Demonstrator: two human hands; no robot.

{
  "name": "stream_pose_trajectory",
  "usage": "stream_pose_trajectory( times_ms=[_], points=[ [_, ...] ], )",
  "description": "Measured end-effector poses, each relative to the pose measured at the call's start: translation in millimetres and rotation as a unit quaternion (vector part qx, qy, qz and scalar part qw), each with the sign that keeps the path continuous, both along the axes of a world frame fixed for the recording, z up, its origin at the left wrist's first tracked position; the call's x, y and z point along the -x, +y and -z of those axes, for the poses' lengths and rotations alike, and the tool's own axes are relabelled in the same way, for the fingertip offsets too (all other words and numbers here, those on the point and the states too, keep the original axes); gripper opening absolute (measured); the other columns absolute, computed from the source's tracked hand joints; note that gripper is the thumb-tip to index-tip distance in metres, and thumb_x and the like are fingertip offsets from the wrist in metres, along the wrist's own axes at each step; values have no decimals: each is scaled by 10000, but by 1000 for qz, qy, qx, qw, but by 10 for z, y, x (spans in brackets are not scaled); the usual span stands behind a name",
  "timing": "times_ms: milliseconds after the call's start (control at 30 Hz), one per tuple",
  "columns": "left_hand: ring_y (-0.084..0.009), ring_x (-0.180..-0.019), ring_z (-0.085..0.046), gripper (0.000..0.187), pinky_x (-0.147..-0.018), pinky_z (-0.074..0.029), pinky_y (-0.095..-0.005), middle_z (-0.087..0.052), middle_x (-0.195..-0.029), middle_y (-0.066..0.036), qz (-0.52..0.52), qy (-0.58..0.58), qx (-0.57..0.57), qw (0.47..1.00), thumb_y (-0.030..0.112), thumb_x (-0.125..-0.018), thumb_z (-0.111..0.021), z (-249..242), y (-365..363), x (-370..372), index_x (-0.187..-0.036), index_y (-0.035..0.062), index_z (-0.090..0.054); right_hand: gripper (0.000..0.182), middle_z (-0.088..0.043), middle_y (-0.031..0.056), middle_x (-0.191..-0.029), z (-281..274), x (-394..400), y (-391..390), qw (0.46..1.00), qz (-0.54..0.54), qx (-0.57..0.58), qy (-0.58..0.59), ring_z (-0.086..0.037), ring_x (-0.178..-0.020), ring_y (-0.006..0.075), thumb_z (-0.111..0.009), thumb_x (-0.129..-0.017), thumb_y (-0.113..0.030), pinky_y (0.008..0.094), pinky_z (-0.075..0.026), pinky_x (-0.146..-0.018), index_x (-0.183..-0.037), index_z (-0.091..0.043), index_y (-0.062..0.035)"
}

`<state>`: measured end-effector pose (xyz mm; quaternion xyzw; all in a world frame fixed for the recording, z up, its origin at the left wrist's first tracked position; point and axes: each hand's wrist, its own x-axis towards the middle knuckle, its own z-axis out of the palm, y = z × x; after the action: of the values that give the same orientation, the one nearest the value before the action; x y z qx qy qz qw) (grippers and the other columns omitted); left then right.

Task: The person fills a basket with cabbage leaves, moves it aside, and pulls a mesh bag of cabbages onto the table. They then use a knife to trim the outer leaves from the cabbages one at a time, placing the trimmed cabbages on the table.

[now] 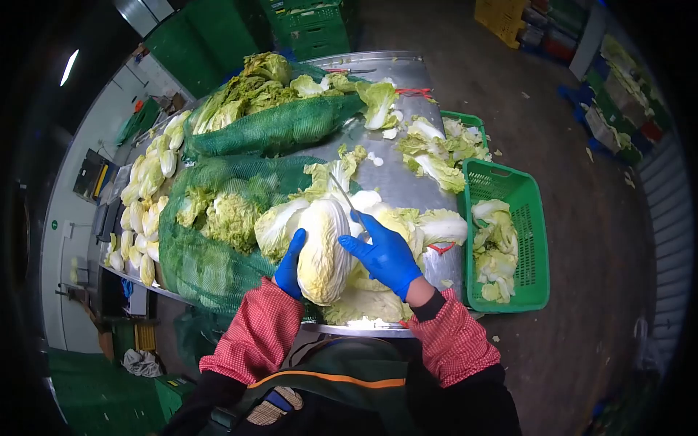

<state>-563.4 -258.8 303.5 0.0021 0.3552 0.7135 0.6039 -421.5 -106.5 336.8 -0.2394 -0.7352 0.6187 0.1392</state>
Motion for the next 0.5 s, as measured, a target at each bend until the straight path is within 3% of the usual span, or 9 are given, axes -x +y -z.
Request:
stream_pose_trajectory(
  times_ms=[200, 300, 400, 500],
  points=[
    [-316, -1203, -503, 704, -1036, -395, -450, -471, -1357, -173, 8, 53, -31, 998, 440, -891, -540, 184, -62, -43, -1433, 59, -303, 677, -580, 66, -836, -66, -24, 67, 995, -71, 64, -36, -592, -629, 148, -717, -799, -335, 275, -504, -478, -1366, -427, -104],
    [-311, -1191, -510, 763, -994, -439, -420, -458, -1338, -188, -16, 104, -71, 992, 286, -839, -642, 85, -21, -66, -1433, 13, -249, 690, -590, 70, -843, -99, -36, 33, 995, -69, 54, -39, -597, -652, 149, -703, -783, -266, 272, -502, -477, -1379, -393, -111],
    [-310, -1187, -512, 773, -995, -437, -418, -464, -1330, -187, -2, 146, -105, 984, 258, -828, -656, -18, 19, -72, -1433, 8, -247, 690, -593, 70, -838, 14, -30, -6, 998, -58, 5, 4, -592, -610, 144, -674, -766, -188, 268, -495, -458, -1386, -377, -127],
    [-309, -1180, -517, 818, -991, -440, -417, -468, -1324, -189, 10, 123, -69, 990, 289, -802, -681, 53, -14, -57, -1433, 7, -245, 642, -591, 65, -814, 83, -17, -72, 999, -26, -39, 11, -585, -597, 128, -638, -765, -136, 262, -487, -475, -1364, -406, -120]
  ],
)
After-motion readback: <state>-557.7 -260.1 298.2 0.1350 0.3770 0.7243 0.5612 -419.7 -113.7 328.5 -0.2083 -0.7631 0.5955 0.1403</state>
